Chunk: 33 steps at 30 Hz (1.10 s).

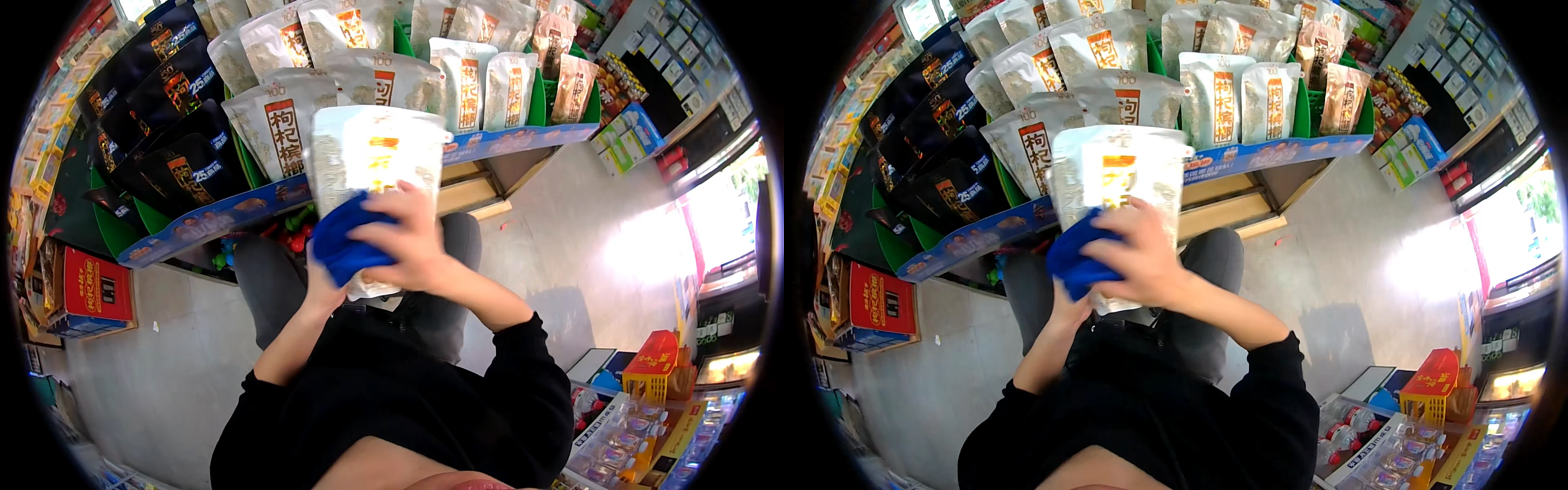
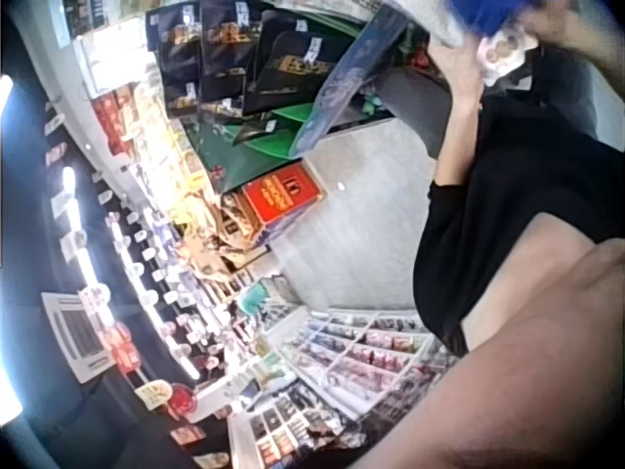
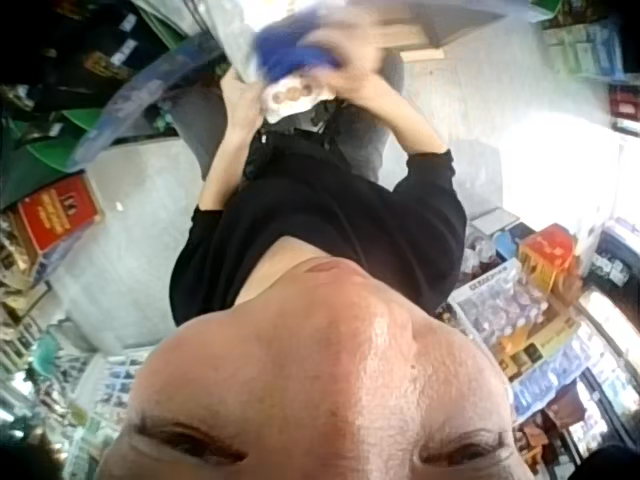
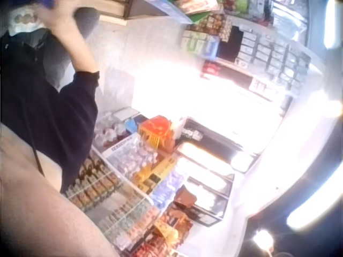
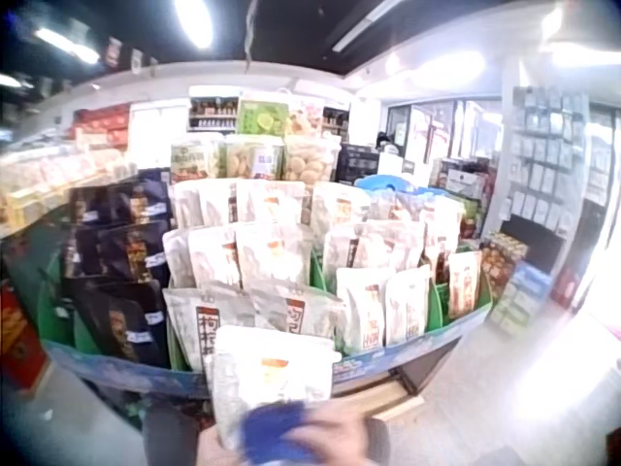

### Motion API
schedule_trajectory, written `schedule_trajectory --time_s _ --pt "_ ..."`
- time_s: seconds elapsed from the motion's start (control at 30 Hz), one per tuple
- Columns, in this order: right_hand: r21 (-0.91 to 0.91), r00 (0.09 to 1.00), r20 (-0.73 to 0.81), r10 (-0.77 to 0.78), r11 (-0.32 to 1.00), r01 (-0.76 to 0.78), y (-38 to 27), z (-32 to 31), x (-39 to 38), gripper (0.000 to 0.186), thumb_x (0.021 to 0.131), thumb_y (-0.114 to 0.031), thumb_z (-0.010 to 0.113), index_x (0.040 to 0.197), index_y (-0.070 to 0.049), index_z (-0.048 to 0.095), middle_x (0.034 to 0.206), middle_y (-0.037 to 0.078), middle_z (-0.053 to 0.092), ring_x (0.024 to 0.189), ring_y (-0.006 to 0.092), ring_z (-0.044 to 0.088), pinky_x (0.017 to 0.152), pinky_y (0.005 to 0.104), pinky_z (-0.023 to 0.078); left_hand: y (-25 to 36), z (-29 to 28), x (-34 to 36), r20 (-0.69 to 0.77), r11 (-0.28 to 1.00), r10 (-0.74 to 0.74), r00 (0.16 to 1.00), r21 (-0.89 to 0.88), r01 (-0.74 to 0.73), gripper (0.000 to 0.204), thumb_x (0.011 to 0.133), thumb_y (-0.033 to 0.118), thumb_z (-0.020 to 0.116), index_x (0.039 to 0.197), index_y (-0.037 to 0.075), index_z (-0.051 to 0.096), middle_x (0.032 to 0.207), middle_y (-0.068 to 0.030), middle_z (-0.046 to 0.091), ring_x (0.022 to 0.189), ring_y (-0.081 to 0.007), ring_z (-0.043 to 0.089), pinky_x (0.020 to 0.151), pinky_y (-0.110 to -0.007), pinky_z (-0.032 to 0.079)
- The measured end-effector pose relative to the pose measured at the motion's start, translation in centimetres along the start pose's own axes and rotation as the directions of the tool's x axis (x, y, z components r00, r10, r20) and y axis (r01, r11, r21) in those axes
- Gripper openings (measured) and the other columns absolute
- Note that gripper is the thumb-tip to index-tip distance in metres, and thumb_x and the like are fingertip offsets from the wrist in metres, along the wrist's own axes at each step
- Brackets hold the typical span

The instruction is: The person sits on the floor in a store aisle and restocks a shelf with packaged food items. They pick up white and black bags from a green crate, wipe them with a blue cloth, and arrange them neatly on the shelf. The person also handles and wipes a yellow price tag sign.

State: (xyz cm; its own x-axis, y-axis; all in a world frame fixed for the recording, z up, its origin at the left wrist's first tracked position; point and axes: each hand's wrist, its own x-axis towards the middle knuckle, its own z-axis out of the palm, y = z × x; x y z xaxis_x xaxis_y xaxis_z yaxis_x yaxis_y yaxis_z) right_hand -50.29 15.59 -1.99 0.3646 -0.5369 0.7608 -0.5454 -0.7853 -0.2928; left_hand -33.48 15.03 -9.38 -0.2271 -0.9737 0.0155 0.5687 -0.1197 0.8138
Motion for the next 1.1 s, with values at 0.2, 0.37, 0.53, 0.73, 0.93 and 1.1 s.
schedule_trajectory --time_s 0.2,0.37,0.53,0.73,0.93,1.1 --pt "-0.181 0.998 -0.054 -0.029 0.983 0.019 3.2 2.6 2.8 0.031 0.067 -0.023 0.075 0.094 -0.014 0.062 0.099 0.005 0.057 0.097 0.0267 0.053 0.088 0.0408 0.039 1.6 1.4 -0.3 0.054 0.983 -0.112 0.992 0.152 0.102 0.039 0.075 -0.005 0.068 0.112 -0.005 0.055 0.103 -0.0106 0.063 0.093 -0.0164 0.062 0.082 -0.031 0.05" --pt "-0.331 0.958 -0.266 0.109 0.923 -0.197 8.2 0.4 5.6 0.016 0.076 -0.016 0.068 0.084 -0.005 0.059 0.086 0.011 0.057 0.086 0.0299 0.051 0.074 0.0412 0.04 2.3 1.0 -1.3 0.038 0.992 -0.078 0.996 0.102 0.074 0.039 0.075 -0.004 0.069 0.111 -0.008 0.056 0.104 -0.0143 0.065 0.088 -0.0179 0.064 0.08 -0.03 0.052" --pt "-0.136 0.904 -0.371 0.211 0.951 -0.278 7.3 0.1 1.5 0.015 0.072 -0.008 0.068 0.076 -0.002 0.054 0.073 0.013 0.052 0.071 0.0315 0.05 0.065 0.0373 0.042 5.0 -0.2 -0.7 0.067 0.99 0.032 0.997 0.133 -0.041 0.036 0.073 -0.004 0.068 0.108 -0.008 0.059 0.1 -0.0141 0.066 0.084 -0.0179 0.065 0.078 -0.031 0.052" --pt "0.149 0.693 -0.365 0.622 0.773 -0.616 6.7 0.6 -1.9 0.015 0.077 -0.011 0.067 0.074 0.0 0.057 0.066 0.012 0.053 0.059 0.0215 0.052 0.057 0.0319 0.043 4.9 -3.4 -1.0 -0.03 0.998 0.008 1.0 0.056 -0.006 0.043 0.069 0.005 0.069 0.108 -0.008 0.057 0.1 -0.0167 0.065 0.081 -0.0208 0.066 0.075 -0.032 0.053" --pt "0.57 0.616 0.052 0.786 0.483 -0.665 4.1 2.2 -2.4 0.022 0.084 -0.016 0.065 0.097 0.002 0.063 0.079 0.008 0.065 0.073 0.0145 0.059 0.069 0.0304 0.048 5.0 -2.9 -0.9 0.233 0.905 0.012 0.972 -0.417 0.088 0.071 0.063 0.007 0.059 0.129 -0.008 0.041 0.117 -0.0223 0.058 0.097 -0.0315 0.064 0.088 -0.041 0.052" --pt "0.801 0.807 0.22 0.548 0.371 -0.47 1.6 4.1 -1.4 0.028 0.083 -0.014 0.065 0.106 0.001 0.062 0.087 0.01 0.067 0.081 0.0174 0.061 0.077 0.0321 0.049 3.7 -1.4 0.1 0.288 1.0 0.021 0.957 -0.022 -0.016 0.052 0.061 0.009 0.068 0.109 -0.008 0.059 0.099 -0.0151 0.067 0.083 -0.0212 0.065 0.079 -0.031 0.051"
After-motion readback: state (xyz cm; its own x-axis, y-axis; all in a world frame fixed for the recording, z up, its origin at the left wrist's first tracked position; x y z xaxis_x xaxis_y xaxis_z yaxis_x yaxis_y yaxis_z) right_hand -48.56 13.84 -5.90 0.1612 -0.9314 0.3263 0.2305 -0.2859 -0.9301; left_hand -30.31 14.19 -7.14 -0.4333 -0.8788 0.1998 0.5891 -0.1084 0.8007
